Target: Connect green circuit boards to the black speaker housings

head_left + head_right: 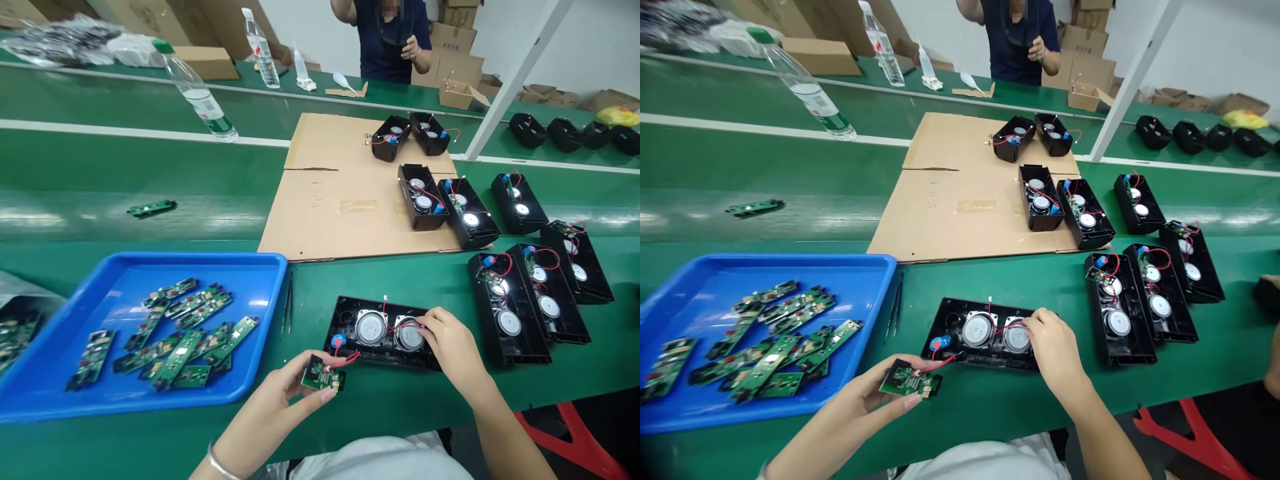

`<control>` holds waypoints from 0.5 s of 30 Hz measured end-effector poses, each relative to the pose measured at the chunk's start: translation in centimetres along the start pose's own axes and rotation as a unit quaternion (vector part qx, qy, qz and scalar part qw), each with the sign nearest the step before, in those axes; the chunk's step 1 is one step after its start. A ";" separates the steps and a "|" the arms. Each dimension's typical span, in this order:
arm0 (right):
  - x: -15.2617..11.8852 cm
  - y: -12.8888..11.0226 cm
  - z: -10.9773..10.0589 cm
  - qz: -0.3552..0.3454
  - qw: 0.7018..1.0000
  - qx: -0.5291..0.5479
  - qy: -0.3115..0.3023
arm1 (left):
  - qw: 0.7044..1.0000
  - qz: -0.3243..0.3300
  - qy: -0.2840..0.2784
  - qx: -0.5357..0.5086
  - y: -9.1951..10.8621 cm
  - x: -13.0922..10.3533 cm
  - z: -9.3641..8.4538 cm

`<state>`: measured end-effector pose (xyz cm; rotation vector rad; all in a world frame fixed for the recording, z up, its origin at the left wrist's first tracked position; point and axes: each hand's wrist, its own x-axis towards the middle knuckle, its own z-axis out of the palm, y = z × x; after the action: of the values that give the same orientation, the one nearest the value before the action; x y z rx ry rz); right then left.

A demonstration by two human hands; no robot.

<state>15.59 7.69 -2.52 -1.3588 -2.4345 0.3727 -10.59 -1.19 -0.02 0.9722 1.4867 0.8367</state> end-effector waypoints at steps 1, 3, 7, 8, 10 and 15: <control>0.0 -0.1 0.0 0.003 1.000 0.021 0.012 | 1.000 -0.001 0.010 0.008 0.6 -0.1 0.1; 0.1 -0.5 0.0 0.006 0.996 0.080 0.035 | 1.000 0.002 0.030 0.004 1.8 -0.4 0.3; 0.6 -1.5 -0.2 -0.055 0.972 0.222 0.055 | 0.998 -0.018 -0.042 -0.036 3.0 -0.3 1.4; 0.7 -1.8 -0.1 -0.071 0.963 0.255 0.054 | 0.996 -0.029 -0.063 -0.055 3.0 -0.1 1.9; 1.0 -2.3 0.2 -0.073 0.947 0.310 0.034 | 0.993 -0.041 -0.067 -0.088 2.5 0.3 3.1; 1.5 -3.1 1.2 0.044 0.914 0.399 -0.063 | 0.997 -0.027 0.032 -0.061 1.7 1.6 5.4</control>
<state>11.96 7.32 -2.15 -1.0710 -1.9239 1.3329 -5.08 0.89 0.22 0.8169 1.4922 0.9163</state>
